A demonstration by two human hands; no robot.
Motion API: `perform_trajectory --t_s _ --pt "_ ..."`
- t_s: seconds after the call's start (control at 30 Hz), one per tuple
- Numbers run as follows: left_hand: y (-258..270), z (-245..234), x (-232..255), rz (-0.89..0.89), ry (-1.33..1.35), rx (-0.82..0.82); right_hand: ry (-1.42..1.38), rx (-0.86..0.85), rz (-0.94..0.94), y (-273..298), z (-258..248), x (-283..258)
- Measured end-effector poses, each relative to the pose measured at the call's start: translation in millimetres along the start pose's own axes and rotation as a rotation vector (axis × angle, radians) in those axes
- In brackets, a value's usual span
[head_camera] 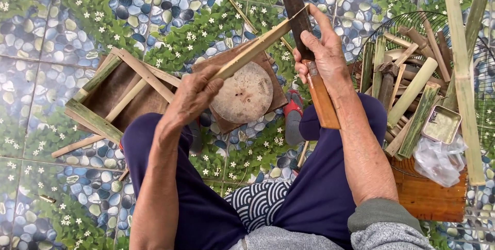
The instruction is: A person is sitting on a stool, using a large knife to shave and split bamboo strips on a wooden block.
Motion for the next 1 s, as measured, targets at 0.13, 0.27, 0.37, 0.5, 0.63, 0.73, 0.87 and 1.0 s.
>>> perform_trajectory --t_s 0.13,0.27,0.37,0.5,0.63,0.73,0.87,1.0 --pt "16 -37 27 -0.014 -0.049 -0.026 -0.049 0.067 0.037 11 -30 -9" --pt "20 -42 20 -0.134 0.088 0.228 -0.153 0.184 -0.146 11 -97 -12" --pt "10 -23 -5 -0.098 -0.159 0.298 -0.263 0.085 -0.023 14 -51 -2" --pt "-18 7 22 0.255 -0.507 0.253 -0.341 -0.196 0.177 6 14 17" --pt "-21 14 23 0.260 -0.660 0.193 -0.405 -0.293 0.162 -8 7 18" --pt "-24 16 7 0.184 -0.566 0.184 -0.350 -0.291 0.112 -12 4 13" --pt "-28 24 -3 0.065 0.037 0.183 -0.296 -0.295 0.095 -13 4 15" --pt "-30 35 5 -0.118 0.680 0.236 -0.195 -0.294 0.107 -10 23 13"
Point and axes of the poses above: each hand's wrist, its own y-axis away from the middle knuckle, its own z-axis out of the palm, x = y × z, the point moved 6 cm from there along -y, towards the middle knuckle, and after that the axes turned 14 degrees about z, right-handed, at the moved point
